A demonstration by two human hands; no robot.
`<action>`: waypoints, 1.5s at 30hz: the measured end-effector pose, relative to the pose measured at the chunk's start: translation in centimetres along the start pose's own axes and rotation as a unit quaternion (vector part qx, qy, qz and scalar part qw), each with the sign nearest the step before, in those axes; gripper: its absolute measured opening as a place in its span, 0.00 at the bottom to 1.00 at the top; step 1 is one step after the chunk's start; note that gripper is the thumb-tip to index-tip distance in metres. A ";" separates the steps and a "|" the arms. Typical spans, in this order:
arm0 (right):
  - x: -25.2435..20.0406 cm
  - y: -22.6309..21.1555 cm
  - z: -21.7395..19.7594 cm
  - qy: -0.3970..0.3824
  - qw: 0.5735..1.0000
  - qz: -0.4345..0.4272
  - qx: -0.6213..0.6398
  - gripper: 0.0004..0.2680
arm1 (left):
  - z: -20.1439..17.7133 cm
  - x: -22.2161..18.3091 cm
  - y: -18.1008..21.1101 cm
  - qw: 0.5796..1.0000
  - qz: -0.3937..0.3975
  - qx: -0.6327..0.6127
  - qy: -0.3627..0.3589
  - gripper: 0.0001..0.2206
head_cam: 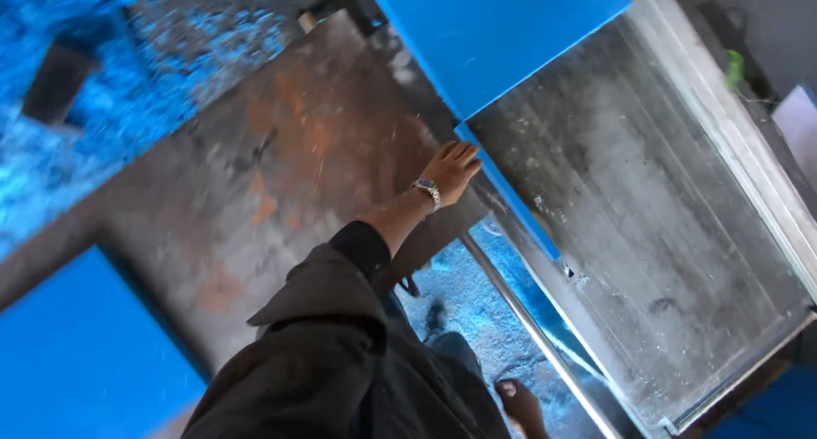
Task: Cutting large blue plastic sheets into smaller rectangular pieces using a table saw.
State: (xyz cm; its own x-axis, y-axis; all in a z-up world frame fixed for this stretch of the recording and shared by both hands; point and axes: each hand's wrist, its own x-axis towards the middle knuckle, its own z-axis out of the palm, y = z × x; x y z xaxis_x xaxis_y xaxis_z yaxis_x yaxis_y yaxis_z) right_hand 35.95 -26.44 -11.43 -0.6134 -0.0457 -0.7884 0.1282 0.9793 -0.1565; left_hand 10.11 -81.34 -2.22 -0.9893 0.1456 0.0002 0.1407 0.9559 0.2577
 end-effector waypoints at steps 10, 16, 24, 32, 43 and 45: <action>-2.5 -10.1 6.7 0.006 0.989 0.024 0.143 0.14 | 2.5 6.1 -5.1 0.995 0.091 -0.034 -0.018 0.09; -2.4 -24.4 2.3 -0.092 0.984 -0.013 0.152 0.18 | 8.1 -7.2 -18.9 0.921 0.113 -0.166 0.334 0.10; 0.9 -47.4 -7.6 -0.009 0.955 -0.271 -0.119 0.21 | -7.9 -25.2 -37.1 0.927 -0.366 0.030 0.073 0.15; 1.4 -61.2 -13.2 0.058 0.959 -0.215 -0.175 0.42 | 1.9 -13.4 -38.1 0.766 -0.349 -0.485 0.236 0.18; 3.3 -61.7 -11.6 0.051 0.948 -0.169 -0.264 0.51 | 7.0 21.3 -39.6 0.584 -0.580 -0.515 0.239 0.45; 3.3 -61.4 -11.4 0.058 0.951 -0.168 -0.252 0.51 | 7.9 21.2 -40.4 0.632 -0.586 -0.487 0.141 0.43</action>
State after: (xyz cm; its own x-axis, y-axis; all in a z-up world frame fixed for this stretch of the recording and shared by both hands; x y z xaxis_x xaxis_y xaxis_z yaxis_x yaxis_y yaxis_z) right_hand 17.16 -84.50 2.35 -0.6398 -0.3798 -0.6682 -0.4626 0.8845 -0.0598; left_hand -16.23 -114.88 -20.25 -0.3782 -0.7004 -0.6053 -0.6489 -0.2658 0.7130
